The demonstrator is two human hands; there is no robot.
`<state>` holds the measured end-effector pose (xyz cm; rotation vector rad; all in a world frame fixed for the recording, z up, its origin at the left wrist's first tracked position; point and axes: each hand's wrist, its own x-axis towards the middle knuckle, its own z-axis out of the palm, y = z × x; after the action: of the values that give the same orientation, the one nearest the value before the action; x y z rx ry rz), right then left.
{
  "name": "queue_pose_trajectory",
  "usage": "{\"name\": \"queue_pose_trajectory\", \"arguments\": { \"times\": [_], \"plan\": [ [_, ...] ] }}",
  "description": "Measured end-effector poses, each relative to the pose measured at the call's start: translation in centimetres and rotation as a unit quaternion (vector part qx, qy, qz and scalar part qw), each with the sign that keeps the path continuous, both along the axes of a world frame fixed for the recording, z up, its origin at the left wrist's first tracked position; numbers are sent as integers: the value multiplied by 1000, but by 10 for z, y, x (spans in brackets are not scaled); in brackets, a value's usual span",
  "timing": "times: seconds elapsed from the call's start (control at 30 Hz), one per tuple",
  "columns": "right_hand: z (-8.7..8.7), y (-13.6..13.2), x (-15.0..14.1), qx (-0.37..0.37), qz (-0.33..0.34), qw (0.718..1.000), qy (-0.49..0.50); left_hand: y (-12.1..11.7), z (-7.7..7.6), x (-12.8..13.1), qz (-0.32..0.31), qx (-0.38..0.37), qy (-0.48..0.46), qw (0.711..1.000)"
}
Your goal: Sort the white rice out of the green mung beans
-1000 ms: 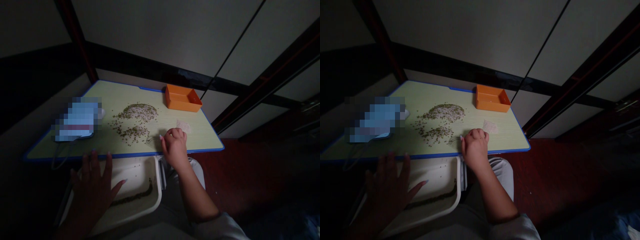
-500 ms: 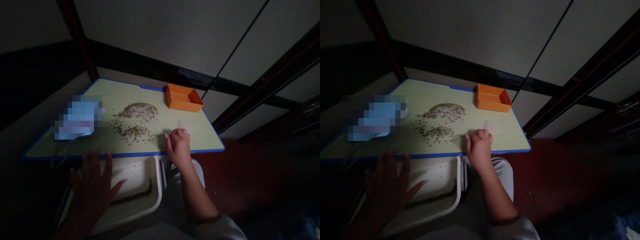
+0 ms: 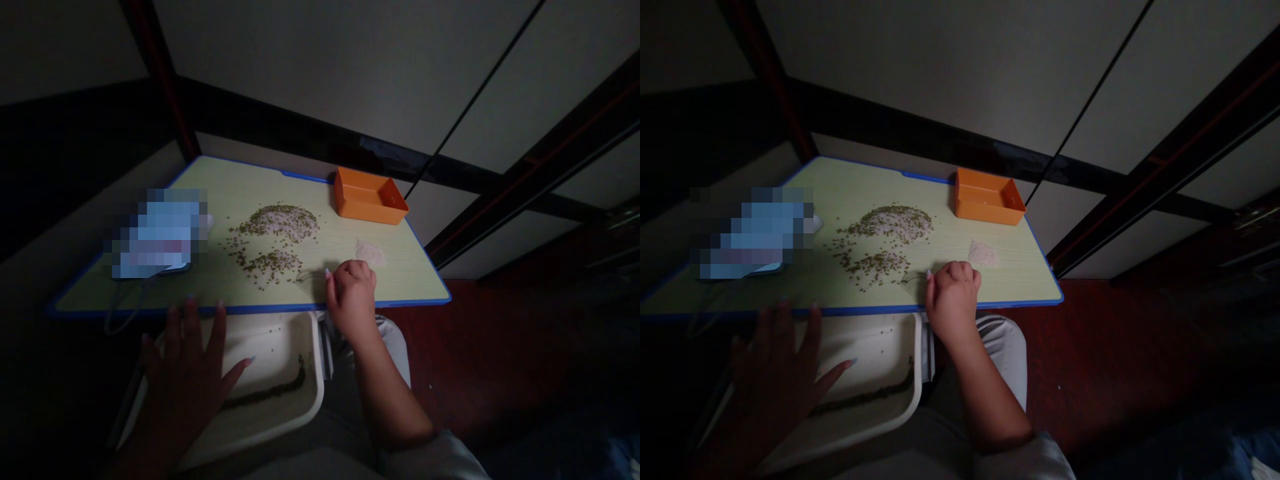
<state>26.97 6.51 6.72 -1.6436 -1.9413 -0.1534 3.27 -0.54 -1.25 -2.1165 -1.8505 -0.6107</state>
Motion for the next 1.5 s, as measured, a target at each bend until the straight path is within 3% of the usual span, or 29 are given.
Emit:
{"name": "queue_pose_trajectory", "arguments": {
  "times": [0.37, 1.13, 1.5],
  "plan": [
    [-1, 4, 11, -7, -48, 999, -10, 1, 0, 1, 0, -7, -8, 1000],
    [-2, 12, 9, -18, -12, 1000, 1, 0, 1, 0, -6, -6, -6, 1000],
    [3, 18, 12, -63, 48, 997, 5, -1, 2, 1, 0, -19, -14, 1000]
  ]
}}
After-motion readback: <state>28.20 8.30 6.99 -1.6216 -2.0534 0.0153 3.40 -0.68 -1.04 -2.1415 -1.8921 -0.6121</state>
